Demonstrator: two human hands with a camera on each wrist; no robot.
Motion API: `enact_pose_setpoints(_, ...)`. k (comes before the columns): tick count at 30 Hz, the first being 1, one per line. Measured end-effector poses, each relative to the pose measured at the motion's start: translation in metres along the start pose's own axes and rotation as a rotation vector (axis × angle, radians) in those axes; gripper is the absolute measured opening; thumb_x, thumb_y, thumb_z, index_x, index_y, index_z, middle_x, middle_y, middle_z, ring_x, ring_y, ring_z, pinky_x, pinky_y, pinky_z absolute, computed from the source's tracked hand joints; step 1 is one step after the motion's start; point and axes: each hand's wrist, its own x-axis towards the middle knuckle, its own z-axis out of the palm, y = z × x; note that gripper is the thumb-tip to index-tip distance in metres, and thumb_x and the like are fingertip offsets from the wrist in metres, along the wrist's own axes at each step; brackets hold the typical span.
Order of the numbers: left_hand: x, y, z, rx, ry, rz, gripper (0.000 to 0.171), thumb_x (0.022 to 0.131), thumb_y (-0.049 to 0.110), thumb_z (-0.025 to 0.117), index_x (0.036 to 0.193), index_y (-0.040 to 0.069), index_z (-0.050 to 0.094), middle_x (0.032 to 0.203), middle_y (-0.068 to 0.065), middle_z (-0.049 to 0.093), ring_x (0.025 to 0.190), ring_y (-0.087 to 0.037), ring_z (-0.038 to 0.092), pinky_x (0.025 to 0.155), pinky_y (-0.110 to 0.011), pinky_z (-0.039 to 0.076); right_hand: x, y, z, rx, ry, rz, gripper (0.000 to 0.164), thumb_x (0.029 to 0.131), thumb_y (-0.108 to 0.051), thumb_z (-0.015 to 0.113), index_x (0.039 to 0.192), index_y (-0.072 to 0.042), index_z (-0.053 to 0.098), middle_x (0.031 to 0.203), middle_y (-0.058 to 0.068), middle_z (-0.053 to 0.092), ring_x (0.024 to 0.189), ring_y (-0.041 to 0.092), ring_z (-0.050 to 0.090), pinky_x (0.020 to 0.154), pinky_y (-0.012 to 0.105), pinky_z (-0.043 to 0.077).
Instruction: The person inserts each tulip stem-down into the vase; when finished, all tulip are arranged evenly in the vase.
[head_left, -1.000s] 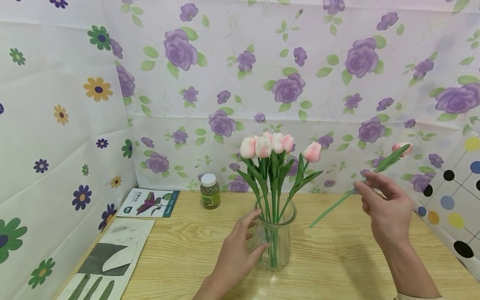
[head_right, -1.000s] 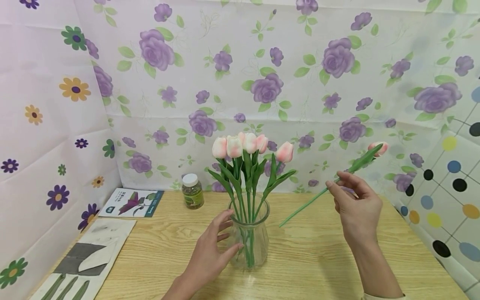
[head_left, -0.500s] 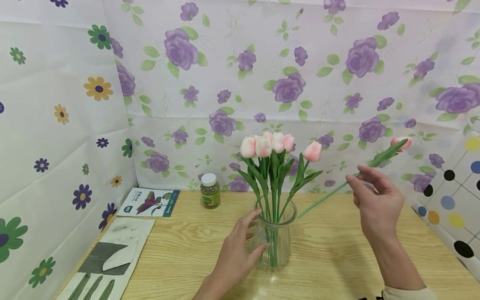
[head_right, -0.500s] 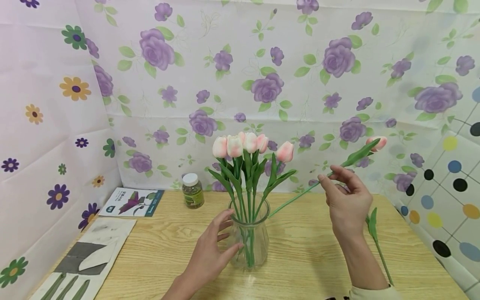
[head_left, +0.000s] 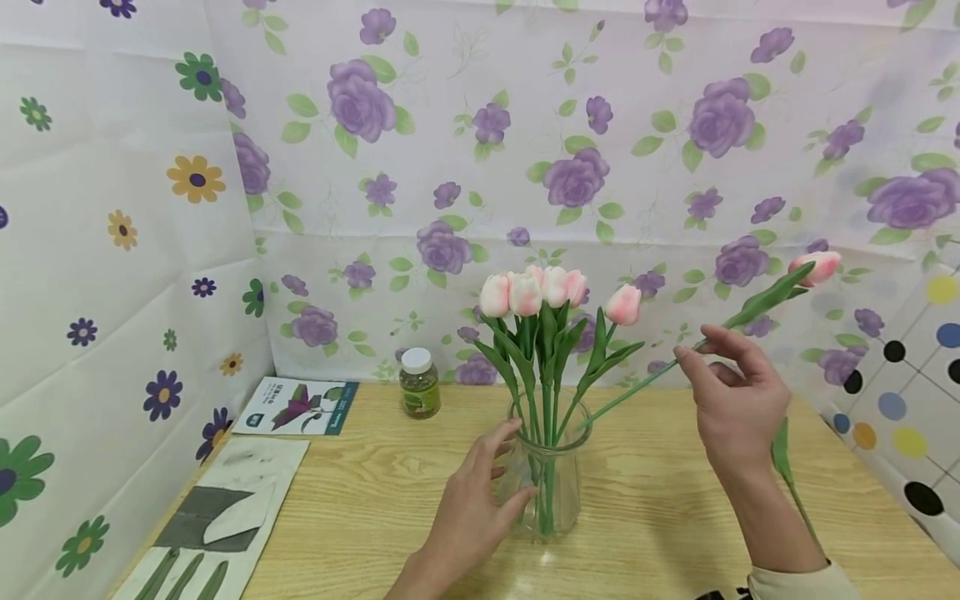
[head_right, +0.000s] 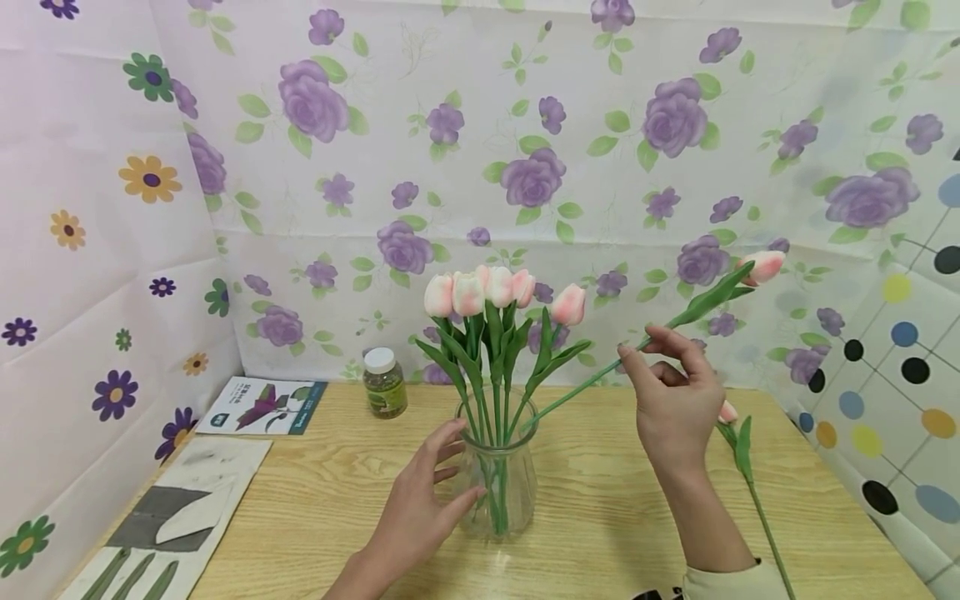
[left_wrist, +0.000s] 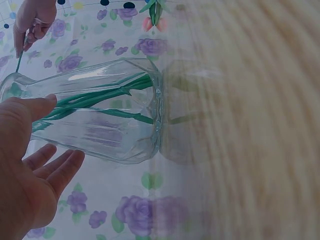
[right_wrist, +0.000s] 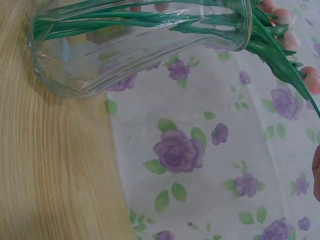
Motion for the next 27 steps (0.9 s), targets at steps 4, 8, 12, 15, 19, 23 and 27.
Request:
enact_pose_setpoints(4,0.0,0.0,0.0,-0.002,-0.002,-0.004,0.089,0.088,0.006,0.086,0.159,0.028,0.036,0.15,-0.009,0.057,0.126,-0.032,0.067,0.094,-0.042,0.066,-0.002,-0.001,0.004,-0.031,-0.031,-0.068,0.033,0.087,0.008,0.081,0.119,0.003,0.076,0.095,0.003,0.067,0.055,0.007,0.054,0.041,0.023,0.027)
enact_pose_setpoints(8,0.0,0.0,0.0,0.002,-0.006,-0.005,0.089,0.089,0.006,0.085,0.159,0.029,0.035,0.151,-0.008,0.056,0.127,-0.032,0.067,0.094,-0.042,0.066,-0.005,-0.002,0.009,-0.027,-0.064,-0.142,0.034,0.086,0.012,0.079,0.119,0.008,0.074,0.095,0.002,0.067,0.054,0.005,0.055,0.041,0.022,0.028)
enact_pose_setpoints(12,0.0,-0.001,0.0,0.005,-0.007,-0.002,0.089,0.089,0.007,0.085,0.159,0.029,0.035,0.152,-0.008,0.056,0.127,-0.032,0.067,0.094,-0.042,0.066,-0.009,-0.004,0.013,-0.061,-0.09,-0.194,0.035,0.085,0.014,0.078,0.119,0.01,0.073,0.097,0.0,0.068,0.054,0.004,0.054,0.043,0.019,0.03)
enact_pose_setpoints(15,0.0,0.0,0.0,0.005,-0.006,-0.003,0.089,0.089,0.007,0.085,0.159,0.029,0.035,0.152,-0.008,0.056,0.127,-0.032,0.067,0.094,-0.043,0.066,-0.011,-0.006,0.015,-0.107,-0.108,-0.226,0.036,0.085,0.015,0.077,0.12,0.009,0.073,0.099,-0.002,0.068,0.054,0.003,0.053,0.045,0.018,0.032)
enact_pose_setpoints(19,0.0,0.0,0.0,0.006,-0.006,-0.005,0.089,0.089,0.007,0.086,0.159,0.028,0.035,0.151,-0.008,0.056,0.127,-0.032,0.067,0.094,-0.043,0.066,-0.013,-0.008,0.017,-0.122,-0.149,-0.267,0.036,0.085,0.017,0.076,0.12,0.011,0.072,0.099,-0.002,0.068,0.055,0.003,0.053,0.047,0.017,0.036)
enact_pose_setpoints(23,0.0,0.0,0.0,0.009,-0.007,0.0,0.09,0.089,0.007,0.086,0.159,0.028,0.035,0.151,-0.008,0.056,0.126,-0.033,0.067,0.093,-0.043,0.066,-0.017,-0.011,0.019,-0.161,-0.188,-0.296,0.037,0.086,0.018,0.075,0.121,0.01,0.071,0.102,-0.004,0.067,0.056,0.003,0.055,0.048,0.015,0.039)
enact_pose_setpoints(27,0.0,-0.001,0.0,0.011,-0.005,0.007,0.089,0.089,0.007,0.086,0.159,0.028,0.035,0.15,-0.007,0.056,0.127,-0.033,0.067,0.093,-0.042,0.066,-0.021,-0.013,0.023,-0.174,-0.221,-0.339,0.038,0.084,0.02,0.074,0.121,0.01,0.071,0.103,-0.005,0.067,0.057,0.002,0.056,0.051,0.013,0.043)
